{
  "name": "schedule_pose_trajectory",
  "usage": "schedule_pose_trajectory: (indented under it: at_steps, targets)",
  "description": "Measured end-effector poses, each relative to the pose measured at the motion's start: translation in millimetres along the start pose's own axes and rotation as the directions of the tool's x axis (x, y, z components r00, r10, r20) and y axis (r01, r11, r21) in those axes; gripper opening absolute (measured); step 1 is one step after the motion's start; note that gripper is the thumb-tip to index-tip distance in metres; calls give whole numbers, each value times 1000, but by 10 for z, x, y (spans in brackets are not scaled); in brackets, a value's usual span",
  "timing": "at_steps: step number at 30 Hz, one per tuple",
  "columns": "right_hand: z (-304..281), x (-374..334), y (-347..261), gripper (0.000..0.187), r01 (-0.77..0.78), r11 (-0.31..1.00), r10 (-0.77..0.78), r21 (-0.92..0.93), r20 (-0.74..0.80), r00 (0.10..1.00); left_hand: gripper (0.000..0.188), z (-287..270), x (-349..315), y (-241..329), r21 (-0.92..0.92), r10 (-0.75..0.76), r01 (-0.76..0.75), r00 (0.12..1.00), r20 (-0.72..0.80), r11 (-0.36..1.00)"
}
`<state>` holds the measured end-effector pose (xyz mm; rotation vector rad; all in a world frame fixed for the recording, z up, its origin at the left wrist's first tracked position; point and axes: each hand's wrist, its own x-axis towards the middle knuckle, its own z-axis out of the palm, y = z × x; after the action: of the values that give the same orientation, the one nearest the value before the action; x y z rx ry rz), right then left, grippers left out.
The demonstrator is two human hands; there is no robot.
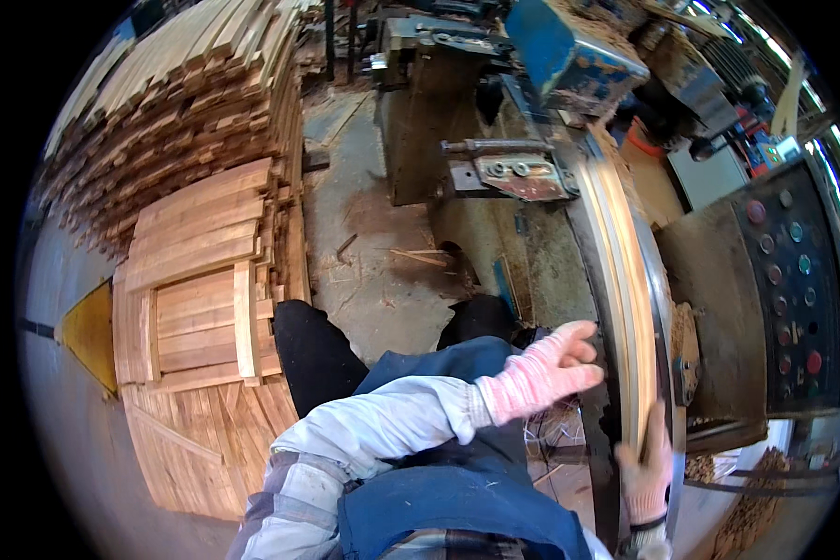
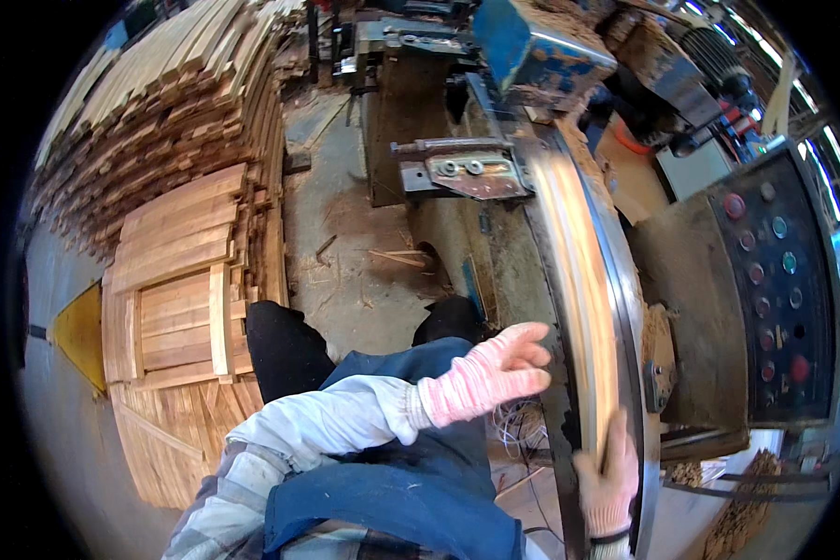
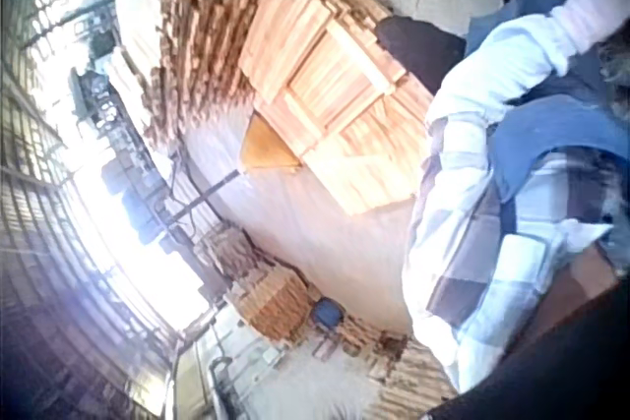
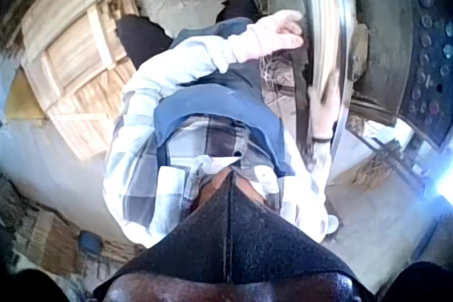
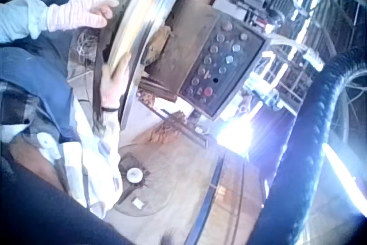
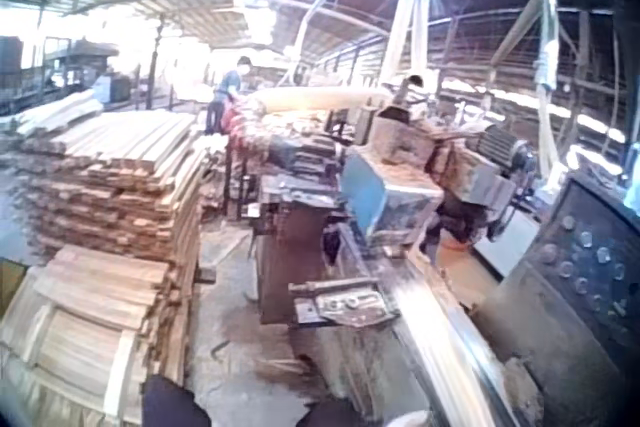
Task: The person picks up wooden planks from the floor and a stack, then feeds each plank through a woodworking machine to shave the surface.
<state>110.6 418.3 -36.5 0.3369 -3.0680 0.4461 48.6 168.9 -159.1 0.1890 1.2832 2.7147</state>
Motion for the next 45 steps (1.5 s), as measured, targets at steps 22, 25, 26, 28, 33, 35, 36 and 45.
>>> schedule_pose_trajectory:
  at_steps: [22,25,26,28,33,35,36,45]
  targets:
    - [834,2574,-319,66,272,891,-124,364,-380,916,27,-4637,-2437,1434,215,185,-346,-118,-976,913]
    - [761,1900,-110,67,161,952,-82,259,-293,953,46,-5008,-2379,1672,135,78,-313,-187,-979,940]
    - [732,1657,-53,67,127,976,-73,178,-280,957,53,-5232,-2567,1670,155,107,-303,-170,-980,940]
    - [417,1009,-220,58,193,971,-174,142,-137,975,53,-5382,-2510,1688,155,82,-395,-194,-978,905]
    - [220,-116,540,56,163,932,-179,-325,-21,984,53,-5300,-2315,1799,119,81,-502,-97,-992,856]
    - [225,-49,608,53,236,886,-282,-399,-59,958,56,-5213,-2369,1778,166,63,-442,-239,-969,882]
    - [215,66,525,52,282,854,-336,-438,-49,940,54,-5053,-2284,1771,190,102,-448,-214,-972,874]
    - [659,2485,301,61,324,825,-411,-463,-100,906,42,-3264,-2173,1382,454,474,-140,198,-858,880]
